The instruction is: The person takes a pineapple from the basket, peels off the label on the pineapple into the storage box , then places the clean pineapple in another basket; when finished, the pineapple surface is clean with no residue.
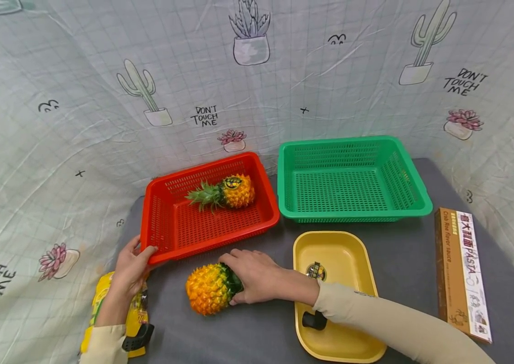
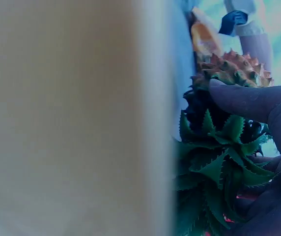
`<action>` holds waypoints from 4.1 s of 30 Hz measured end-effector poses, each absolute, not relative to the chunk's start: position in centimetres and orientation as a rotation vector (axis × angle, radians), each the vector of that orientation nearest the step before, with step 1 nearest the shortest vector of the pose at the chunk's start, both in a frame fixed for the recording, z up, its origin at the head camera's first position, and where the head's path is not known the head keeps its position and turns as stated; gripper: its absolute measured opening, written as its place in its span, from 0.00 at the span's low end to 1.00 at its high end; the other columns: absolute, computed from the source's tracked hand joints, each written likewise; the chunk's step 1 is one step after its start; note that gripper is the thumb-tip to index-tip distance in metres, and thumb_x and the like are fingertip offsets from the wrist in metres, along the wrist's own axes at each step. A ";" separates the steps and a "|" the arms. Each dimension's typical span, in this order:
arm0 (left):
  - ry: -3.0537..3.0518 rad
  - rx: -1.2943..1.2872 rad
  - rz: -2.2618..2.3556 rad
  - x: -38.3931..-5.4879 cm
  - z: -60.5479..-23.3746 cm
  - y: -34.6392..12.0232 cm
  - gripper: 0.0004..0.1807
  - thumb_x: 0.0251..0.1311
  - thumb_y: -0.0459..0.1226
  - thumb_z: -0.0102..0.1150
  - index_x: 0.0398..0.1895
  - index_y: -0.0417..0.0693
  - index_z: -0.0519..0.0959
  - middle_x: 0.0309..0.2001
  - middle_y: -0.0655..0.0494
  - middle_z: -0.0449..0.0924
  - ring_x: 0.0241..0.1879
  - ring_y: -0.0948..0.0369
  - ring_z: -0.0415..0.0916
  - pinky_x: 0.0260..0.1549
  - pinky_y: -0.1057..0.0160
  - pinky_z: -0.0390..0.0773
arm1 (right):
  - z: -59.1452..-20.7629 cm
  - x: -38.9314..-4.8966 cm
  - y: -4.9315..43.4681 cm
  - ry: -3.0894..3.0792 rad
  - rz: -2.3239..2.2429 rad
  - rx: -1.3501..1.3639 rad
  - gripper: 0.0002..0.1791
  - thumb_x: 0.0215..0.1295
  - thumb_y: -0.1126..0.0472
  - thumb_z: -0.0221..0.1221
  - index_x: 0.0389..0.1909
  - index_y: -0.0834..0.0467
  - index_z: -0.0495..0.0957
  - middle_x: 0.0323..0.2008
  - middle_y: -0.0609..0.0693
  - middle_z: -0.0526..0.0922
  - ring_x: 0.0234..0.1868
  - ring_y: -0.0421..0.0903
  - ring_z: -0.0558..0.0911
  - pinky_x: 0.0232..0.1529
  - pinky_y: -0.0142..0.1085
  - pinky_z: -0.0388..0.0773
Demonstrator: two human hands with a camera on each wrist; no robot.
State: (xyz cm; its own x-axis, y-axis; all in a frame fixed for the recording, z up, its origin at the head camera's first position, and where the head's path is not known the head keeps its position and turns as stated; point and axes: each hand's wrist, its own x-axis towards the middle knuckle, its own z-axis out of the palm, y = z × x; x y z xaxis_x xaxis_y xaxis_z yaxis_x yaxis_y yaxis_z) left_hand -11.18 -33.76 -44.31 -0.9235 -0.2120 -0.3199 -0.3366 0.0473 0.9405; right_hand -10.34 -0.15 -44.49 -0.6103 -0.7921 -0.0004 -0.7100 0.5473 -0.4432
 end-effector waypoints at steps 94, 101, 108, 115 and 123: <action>2.336 -0.505 1.979 -11.1 -45.2 -34.2 0.33 0.78 0.32 0.52 0.82 0.39 0.56 0.68 0.34 0.67 0.49 0.55 0.84 0.47 0.57 0.86 | -39.9 -33.2 21.4 2.817 -0.316 -0.619 0.49 0.63 0.55 0.77 0.76 0.69 0.61 0.70 0.74 0.67 0.66 0.72 0.70 0.58 0.68 0.72; 2.333 -0.491 1.976 -11.1 -44.8 -34.3 0.34 0.77 0.31 0.52 0.82 0.38 0.54 0.69 0.33 0.67 0.51 0.53 0.83 0.48 0.56 0.85 | -41.0 -33.8 21.8 2.722 -0.458 -0.598 0.51 0.66 0.56 0.75 0.77 0.73 0.55 0.72 0.76 0.62 0.70 0.74 0.65 0.64 0.68 0.67; 2.350 -0.487 1.972 -11.1 -45.1 -34.4 0.33 0.78 0.31 0.51 0.82 0.38 0.55 0.69 0.32 0.67 0.49 0.55 0.84 0.48 0.55 0.85 | -41.3 -33.3 21.9 2.673 -0.524 -0.572 0.51 0.68 0.58 0.73 0.78 0.74 0.52 0.74 0.78 0.57 0.72 0.75 0.61 0.66 0.68 0.65; 2.348 -0.492 1.990 -11.0 -45.1 -34.4 0.33 0.77 0.31 0.52 0.82 0.38 0.56 0.69 0.32 0.68 0.49 0.55 0.85 0.47 0.56 0.85 | -41.5 -33.3 21.9 2.650 -0.503 -0.528 0.53 0.70 0.56 0.71 0.79 0.75 0.47 0.76 0.79 0.53 0.74 0.77 0.56 0.70 0.69 0.59; 2.359 -0.493 1.968 -11.2 -45.1 -34.1 0.33 0.78 0.31 0.52 0.82 0.39 0.56 0.69 0.33 0.68 0.54 0.49 0.83 0.50 0.52 0.83 | -41.5 -33.1 22.2 2.628 -0.458 -0.477 0.55 0.71 0.54 0.69 0.80 0.75 0.43 0.76 0.81 0.46 0.75 0.79 0.50 0.70 0.72 0.55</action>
